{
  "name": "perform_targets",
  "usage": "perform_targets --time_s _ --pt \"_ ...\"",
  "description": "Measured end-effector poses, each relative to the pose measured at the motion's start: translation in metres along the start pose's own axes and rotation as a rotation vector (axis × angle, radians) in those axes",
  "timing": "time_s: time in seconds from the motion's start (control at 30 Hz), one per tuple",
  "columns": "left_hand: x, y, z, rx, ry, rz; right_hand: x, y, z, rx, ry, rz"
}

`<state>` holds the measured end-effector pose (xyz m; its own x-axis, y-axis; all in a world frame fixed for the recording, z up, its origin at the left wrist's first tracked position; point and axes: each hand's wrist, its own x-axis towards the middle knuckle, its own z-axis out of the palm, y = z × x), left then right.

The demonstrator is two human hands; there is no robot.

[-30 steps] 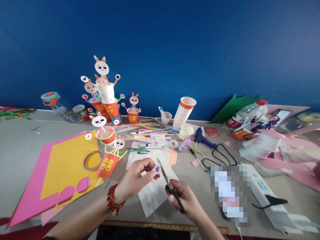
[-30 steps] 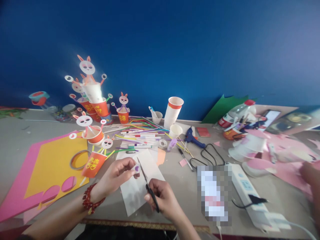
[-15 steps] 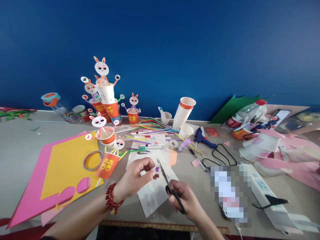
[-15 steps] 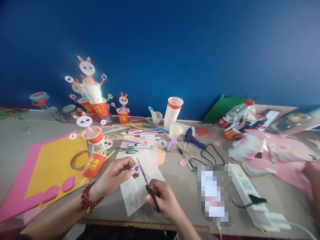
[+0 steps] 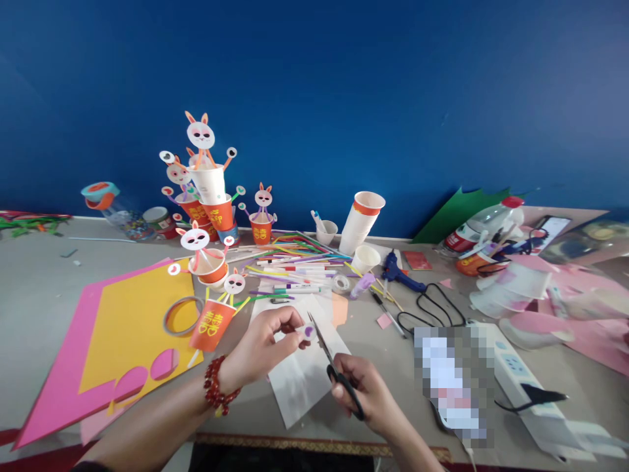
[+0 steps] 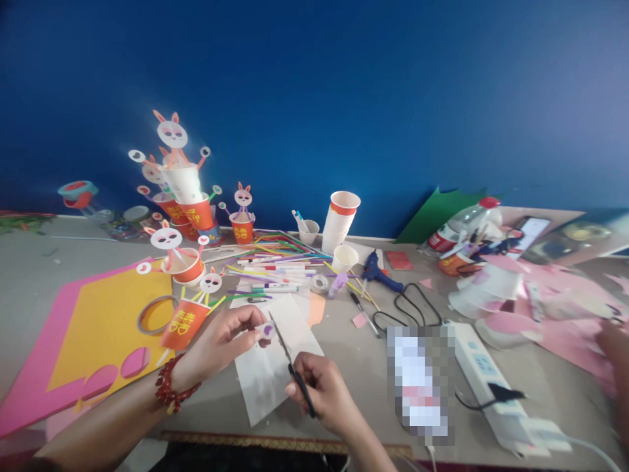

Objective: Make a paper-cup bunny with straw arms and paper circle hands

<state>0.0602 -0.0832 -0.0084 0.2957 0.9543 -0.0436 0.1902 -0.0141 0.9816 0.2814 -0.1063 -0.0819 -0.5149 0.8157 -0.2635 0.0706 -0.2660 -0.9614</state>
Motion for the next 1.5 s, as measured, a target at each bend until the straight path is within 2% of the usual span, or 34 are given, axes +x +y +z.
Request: perform_targets --time_s 1.5 --pt "0.0036 -0.0009 -0.0081 0.009 0.028 0.036 -0.0001 0.0021 -0.0075 -0.053 0.005 0.005"
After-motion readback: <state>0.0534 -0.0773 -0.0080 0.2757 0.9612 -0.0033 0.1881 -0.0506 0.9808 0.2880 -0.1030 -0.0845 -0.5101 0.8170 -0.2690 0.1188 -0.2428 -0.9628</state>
